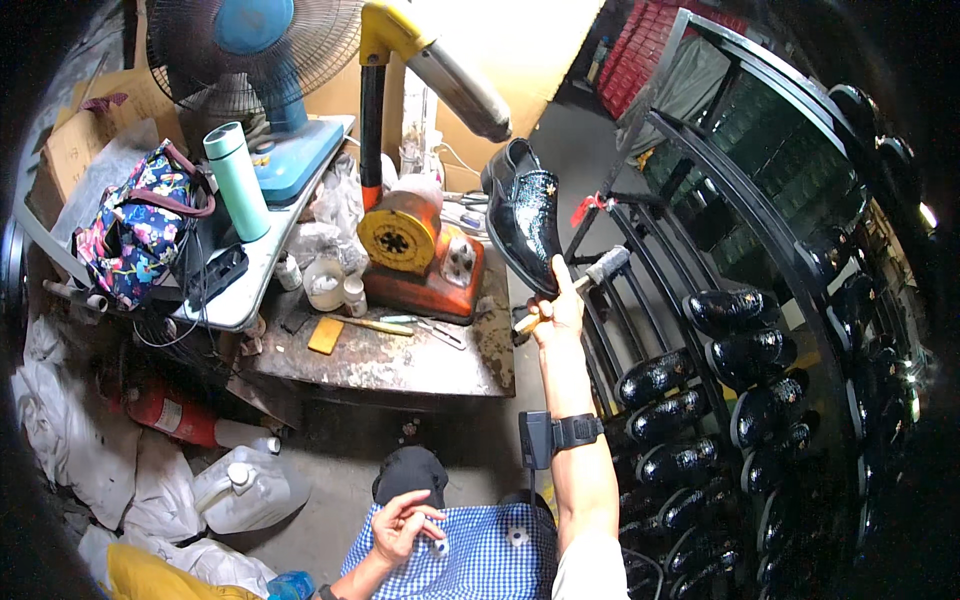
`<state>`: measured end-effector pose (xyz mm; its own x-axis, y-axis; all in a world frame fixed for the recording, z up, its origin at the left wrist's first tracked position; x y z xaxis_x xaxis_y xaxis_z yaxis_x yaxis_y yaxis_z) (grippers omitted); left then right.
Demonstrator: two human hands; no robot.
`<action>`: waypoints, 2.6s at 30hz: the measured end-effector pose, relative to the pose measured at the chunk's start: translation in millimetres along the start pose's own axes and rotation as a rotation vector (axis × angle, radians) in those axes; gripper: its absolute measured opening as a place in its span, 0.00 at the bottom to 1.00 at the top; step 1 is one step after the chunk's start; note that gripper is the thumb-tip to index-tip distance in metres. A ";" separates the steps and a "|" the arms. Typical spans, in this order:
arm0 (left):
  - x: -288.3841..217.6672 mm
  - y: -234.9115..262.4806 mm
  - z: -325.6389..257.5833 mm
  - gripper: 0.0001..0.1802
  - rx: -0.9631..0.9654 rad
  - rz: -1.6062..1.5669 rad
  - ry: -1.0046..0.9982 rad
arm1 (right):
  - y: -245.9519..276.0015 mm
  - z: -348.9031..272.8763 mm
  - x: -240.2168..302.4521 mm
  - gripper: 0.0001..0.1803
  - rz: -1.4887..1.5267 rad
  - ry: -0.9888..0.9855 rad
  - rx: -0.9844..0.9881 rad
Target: Polishing finished shoes and organizing them on a storage rack in a factory setting.
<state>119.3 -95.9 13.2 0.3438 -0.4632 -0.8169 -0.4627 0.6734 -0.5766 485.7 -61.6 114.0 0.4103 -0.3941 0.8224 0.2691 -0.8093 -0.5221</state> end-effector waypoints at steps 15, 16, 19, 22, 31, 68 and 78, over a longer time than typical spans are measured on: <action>-0.6 -1.4 -1.9 0.19 0.024 -0.030 0.066 | -19.8 58.2 7.6 0.17 0.062 0.060 0.087; -1.7 -3.4 -0.4 0.18 0.021 -0.028 0.059 | -20.7 58.3 9.2 0.18 0.057 0.050 0.085; -1.0 -3.7 1.8 0.18 0.035 -0.029 0.054 | -32.1 44.8 11.8 0.16 0.031 0.077 0.061; 7.3 0.5 3.6 0.18 0.037 -0.020 0.028 | -17.4 27.0 14.5 0.11 0.059 -0.030 0.111; -3.3 -2.7 -7.3 0.17 -0.014 -0.017 0.077 | 128.9 -127.7 -35.1 0.18 0.139 -0.216 0.290; -34.7 -42.1 -58.2 0.53 0.209 0.039 0.518 | 276.7 -443.5 6.2 0.21 -1.384 0.289 -0.028; -15.5 -20.0 -68.9 0.57 0.161 -0.075 0.496 | 209.7 -421.6 13.6 0.21 -1.639 0.569 0.466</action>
<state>66.9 -141.9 36.2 -0.0749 -0.7040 -0.7062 -0.3073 0.6900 -0.6553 180.3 -420.3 111.0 -0.7916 0.4335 0.4306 0.2908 -0.3524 0.8895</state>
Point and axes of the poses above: each hand's wrist, its own z-axis towards the middle knuckle, its own y-axis out of the back of the hand, x = y × z, the point moved 1 cm from there along z, towards the middle knuckle, and after that the axes turned 12 degrees about -z, right-handed, at the moved point
